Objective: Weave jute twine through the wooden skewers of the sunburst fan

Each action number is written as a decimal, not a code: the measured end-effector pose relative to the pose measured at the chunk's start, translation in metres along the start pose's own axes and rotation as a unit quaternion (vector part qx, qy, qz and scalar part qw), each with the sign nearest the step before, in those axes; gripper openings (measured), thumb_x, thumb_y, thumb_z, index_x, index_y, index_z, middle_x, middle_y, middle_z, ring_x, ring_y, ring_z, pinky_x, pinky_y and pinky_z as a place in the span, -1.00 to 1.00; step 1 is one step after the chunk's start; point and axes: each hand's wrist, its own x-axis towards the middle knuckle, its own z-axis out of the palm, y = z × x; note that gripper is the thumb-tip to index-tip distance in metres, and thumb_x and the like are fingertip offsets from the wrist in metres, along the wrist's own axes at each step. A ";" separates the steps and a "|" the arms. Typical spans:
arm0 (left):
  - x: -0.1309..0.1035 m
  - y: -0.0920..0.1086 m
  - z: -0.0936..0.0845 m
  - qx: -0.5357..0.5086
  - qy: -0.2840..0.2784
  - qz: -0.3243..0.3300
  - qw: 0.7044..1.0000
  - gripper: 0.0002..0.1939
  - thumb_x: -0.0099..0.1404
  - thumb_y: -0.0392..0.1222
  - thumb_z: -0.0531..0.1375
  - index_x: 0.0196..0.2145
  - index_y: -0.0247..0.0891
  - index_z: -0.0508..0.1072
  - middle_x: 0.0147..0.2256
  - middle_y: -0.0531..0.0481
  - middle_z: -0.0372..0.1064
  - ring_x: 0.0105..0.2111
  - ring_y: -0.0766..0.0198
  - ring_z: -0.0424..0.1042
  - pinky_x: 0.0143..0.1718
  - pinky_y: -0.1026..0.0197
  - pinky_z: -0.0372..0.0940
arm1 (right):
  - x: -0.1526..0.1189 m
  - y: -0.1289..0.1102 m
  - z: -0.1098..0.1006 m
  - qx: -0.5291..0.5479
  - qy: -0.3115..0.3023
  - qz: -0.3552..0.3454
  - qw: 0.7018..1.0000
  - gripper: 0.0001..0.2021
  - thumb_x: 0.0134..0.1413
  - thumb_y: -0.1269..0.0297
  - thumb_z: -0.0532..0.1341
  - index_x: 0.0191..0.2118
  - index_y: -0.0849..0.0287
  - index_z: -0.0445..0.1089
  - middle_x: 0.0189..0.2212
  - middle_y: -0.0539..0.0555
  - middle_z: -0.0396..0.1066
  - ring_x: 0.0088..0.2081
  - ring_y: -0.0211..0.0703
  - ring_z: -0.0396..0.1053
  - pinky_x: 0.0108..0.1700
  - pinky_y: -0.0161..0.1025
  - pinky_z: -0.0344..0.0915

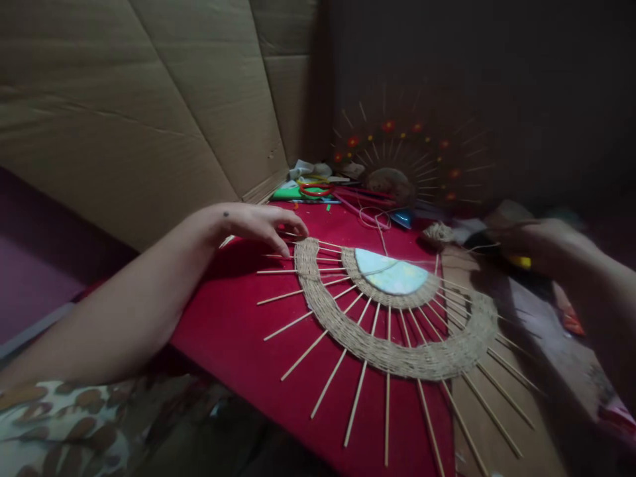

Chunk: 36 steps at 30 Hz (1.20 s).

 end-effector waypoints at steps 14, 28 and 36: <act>0.007 -0.021 0.007 -0.051 0.019 0.005 0.999 -0.54 0.01 -0.14 0.28 -0.10 -0.29 0.44 -0.20 -0.06 0.44 -0.21 0.20 0.37 -0.22 0.31 0.20 | -0.162 -0.166 0.124 -0.084 -0.309 -0.358 0.877 -0.92 0.08 0.40 0.22 -0.31 0.23 0.46 -0.31 0.17 0.43 -0.24 -0.04 0.30 -0.18 -0.12 0.23; 0.014 -0.027 0.012 -0.040 0.013 0.044 0.998 -0.56 0.04 -0.05 0.26 -0.15 -0.34 0.45 -0.19 -0.08 0.45 -0.21 0.20 0.36 -0.23 0.29 0.17 | -0.184 -0.156 0.120 0.003 -0.230 -0.334 0.914 -0.81 0.18 0.37 0.13 -0.31 0.12 0.51 -0.38 0.12 0.45 -0.32 -0.09 0.38 -0.27 -0.20 0.32; 0.019 -0.026 0.018 -0.007 0.060 0.017 0.998 -0.56 0.01 -0.08 0.26 -0.16 -0.36 0.43 -0.27 -0.07 0.40 -0.30 0.24 0.30 -0.29 0.27 0.15 | -0.196 -0.146 0.120 0.014 -0.216 -0.321 0.922 -0.81 0.15 0.40 0.13 -0.30 0.16 0.52 -0.40 0.10 0.47 -0.35 -0.15 0.42 -0.30 -0.27 0.32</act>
